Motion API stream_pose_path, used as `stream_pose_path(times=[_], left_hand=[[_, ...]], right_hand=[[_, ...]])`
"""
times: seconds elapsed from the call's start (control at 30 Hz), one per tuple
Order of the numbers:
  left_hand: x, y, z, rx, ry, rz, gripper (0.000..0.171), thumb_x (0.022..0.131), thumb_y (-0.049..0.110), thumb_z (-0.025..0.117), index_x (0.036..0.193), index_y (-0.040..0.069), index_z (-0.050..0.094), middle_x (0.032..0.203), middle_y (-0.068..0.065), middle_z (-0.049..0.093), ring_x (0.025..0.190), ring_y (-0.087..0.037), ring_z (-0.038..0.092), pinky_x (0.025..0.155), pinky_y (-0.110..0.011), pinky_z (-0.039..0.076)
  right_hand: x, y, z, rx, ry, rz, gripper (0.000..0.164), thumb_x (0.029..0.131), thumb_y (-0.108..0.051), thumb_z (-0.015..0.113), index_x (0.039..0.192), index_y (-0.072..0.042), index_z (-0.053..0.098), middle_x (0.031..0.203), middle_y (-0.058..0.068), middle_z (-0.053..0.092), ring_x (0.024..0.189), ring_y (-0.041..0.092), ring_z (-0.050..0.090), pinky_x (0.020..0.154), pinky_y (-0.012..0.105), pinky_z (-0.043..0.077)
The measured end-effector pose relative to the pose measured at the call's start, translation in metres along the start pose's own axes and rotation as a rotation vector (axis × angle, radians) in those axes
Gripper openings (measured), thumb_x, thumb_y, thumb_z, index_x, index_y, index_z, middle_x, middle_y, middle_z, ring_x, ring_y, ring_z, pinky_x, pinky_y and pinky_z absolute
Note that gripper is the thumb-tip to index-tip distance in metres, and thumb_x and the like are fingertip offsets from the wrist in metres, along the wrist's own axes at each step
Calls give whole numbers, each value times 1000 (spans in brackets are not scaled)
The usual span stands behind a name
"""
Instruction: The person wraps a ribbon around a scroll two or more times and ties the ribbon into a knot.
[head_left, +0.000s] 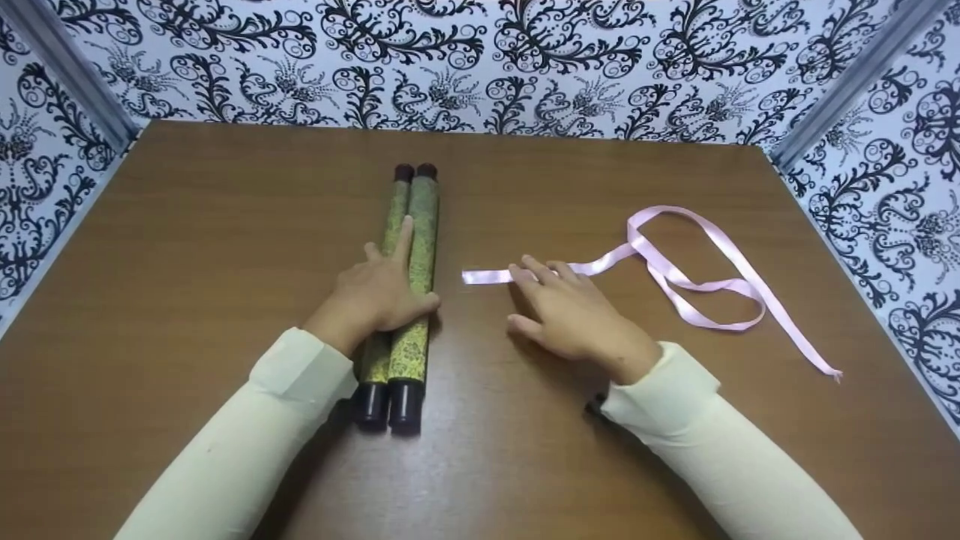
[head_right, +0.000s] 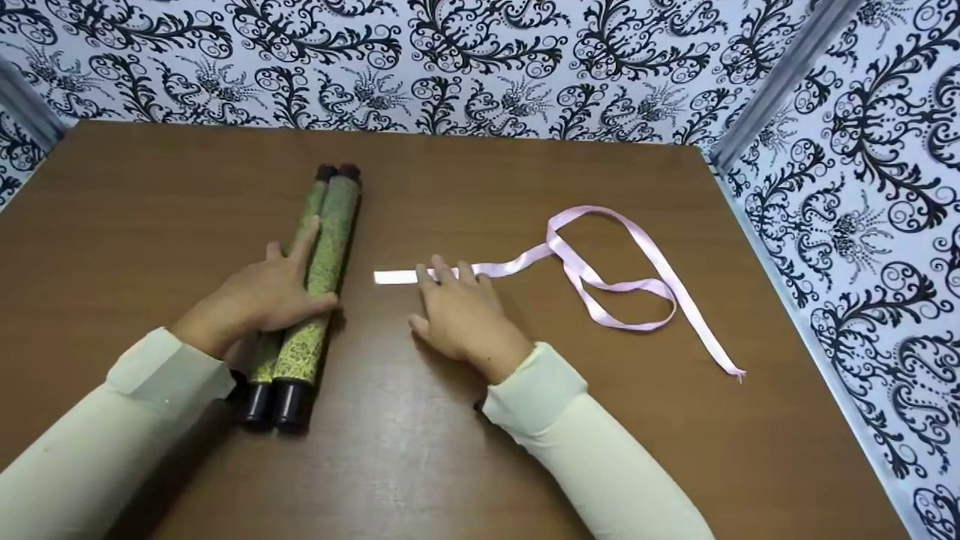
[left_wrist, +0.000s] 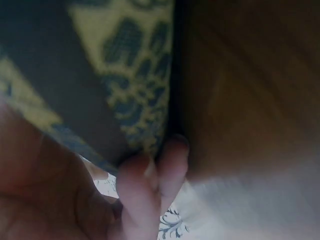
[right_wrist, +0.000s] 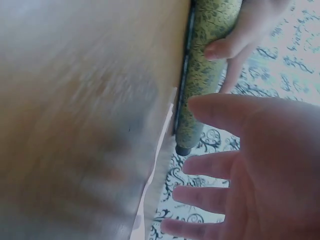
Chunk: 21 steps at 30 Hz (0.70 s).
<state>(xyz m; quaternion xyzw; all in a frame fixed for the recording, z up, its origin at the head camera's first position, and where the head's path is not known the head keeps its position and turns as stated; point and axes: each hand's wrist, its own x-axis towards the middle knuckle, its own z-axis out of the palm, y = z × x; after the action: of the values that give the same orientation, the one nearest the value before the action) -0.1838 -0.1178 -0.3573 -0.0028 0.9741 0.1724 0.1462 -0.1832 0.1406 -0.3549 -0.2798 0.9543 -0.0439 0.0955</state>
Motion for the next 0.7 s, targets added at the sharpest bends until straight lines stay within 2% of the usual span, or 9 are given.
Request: stream_pose_path(times=[0.13,0.37,0.53,0.7], left_hand=[[-4,13,2,-34,-2,16,117,78,59,64,158,32,-17,158,-40,13,126,-57,49,98,-59,48],[-9,43,5,-57,1,44,116,78,58,67,159,35,-12,159,-37,16,124,-52,53,97,-56,49],[-7,63,12,-67,-11,63,113,80,58,67,159,37,-11,160,-36,15,124,-52,53,98,-56,49],[-4,80,21,-36,-23,75,112,81,58,66,159,35,-10,160,-35,17,130,-52,49,102,-57,46]], right_hand=[[-10,7,2,44,2,3,72,99,-46,55,156,-8,33,163,16,28,148,41,28,120,57,24],[-16,18,8,104,-50,46,71,99,-50,53,155,-8,35,165,14,25,152,40,21,117,62,26],[-19,27,11,117,-49,59,70,100,-49,53,154,-9,36,164,14,26,152,39,21,117,62,26],[-20,30,13,121,-45,43,67,100,-47,53,154,-10,37,164,15,27,151,40,22,117,63,27]])
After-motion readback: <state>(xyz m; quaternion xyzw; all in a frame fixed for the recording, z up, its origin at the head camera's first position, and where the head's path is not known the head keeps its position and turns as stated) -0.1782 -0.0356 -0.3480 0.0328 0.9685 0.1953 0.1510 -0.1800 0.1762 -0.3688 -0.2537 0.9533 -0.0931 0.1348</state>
